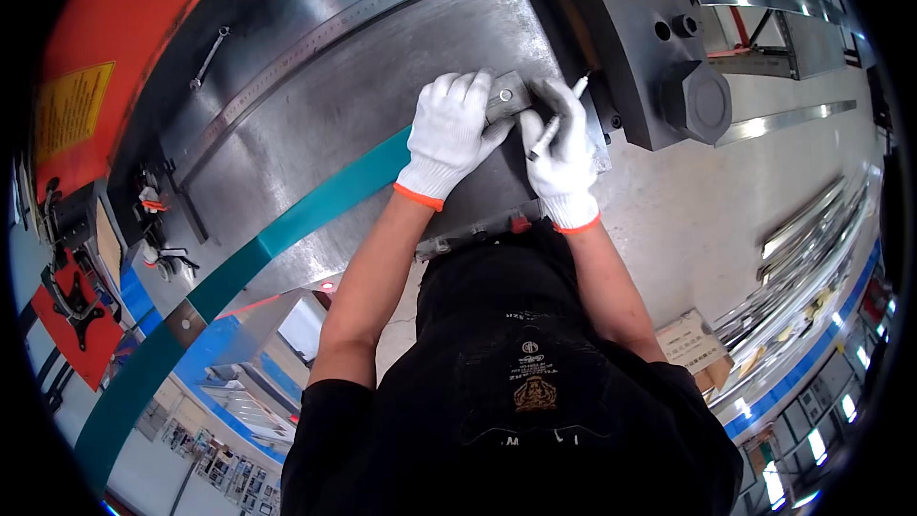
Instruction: The person marks metal frame pieces with a marker while wearing gloves. They handle teal, orange, and yellow metal strips, placing them on a metal workbench and marking specific points before moving them to a table.
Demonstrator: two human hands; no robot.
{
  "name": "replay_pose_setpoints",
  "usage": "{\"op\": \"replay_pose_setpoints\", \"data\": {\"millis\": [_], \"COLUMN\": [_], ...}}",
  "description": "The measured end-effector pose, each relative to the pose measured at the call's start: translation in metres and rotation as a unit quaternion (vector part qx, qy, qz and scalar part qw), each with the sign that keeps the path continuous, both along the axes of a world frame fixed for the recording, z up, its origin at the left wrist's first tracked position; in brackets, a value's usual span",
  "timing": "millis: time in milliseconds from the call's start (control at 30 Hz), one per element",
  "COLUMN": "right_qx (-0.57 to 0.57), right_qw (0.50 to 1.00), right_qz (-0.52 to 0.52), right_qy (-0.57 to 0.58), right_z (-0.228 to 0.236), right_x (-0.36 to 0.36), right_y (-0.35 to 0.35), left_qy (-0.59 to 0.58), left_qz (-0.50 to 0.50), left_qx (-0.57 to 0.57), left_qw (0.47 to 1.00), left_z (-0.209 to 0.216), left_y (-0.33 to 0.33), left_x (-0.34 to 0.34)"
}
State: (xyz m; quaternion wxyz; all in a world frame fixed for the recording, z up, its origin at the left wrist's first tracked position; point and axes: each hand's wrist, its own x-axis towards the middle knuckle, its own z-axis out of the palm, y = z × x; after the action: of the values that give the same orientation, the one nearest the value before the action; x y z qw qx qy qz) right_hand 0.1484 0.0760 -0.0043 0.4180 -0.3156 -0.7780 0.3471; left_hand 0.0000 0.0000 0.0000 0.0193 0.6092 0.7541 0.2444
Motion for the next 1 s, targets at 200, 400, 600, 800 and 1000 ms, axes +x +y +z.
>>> {"op": "replay_pose_setpoints", "data": {"millis": [200, 400, 600, 800, 1000], "right_qx": [-0.010, 0.055, 0.077, -0.130, 0.084], "right_qw": [0.999, 0.991, 0.985, 0.984, 0.957], "right_qz": [0.037, 0.073, 0.075, 0.046, 0.078], "right_qy": [-0.030, -0.099, -0.136, -0.110, -0.267], "right_z": [0.042, 0.044, 0.041, 0.045, 0.072], "right_x": [0.007, 0.003, -0.002, -0.019, -0.042], "right_y": [0.008, 0.013, 0.014, 0.018, 0.034], "left_qy": [-0.026, -0.038, -0.046, -0.053, -0.027], "left_qz": [-0.004, 0.009, 0.013, 0.006, 0.005], "left_qx": [-0.001, 0.003, -0.006, -0.023, -0.001], "left_qw": [1.000, 0.999, 0.999, 0.998, 1.000], "left_z": [0.008, 0.006, 0.002, 0.002, 0.000], "left_y": [0.000, -0.002, -0.002, -0.003, -0.003], "left_x": [-0.001, -0.001, -0.002, -0.004, -0.003]}}
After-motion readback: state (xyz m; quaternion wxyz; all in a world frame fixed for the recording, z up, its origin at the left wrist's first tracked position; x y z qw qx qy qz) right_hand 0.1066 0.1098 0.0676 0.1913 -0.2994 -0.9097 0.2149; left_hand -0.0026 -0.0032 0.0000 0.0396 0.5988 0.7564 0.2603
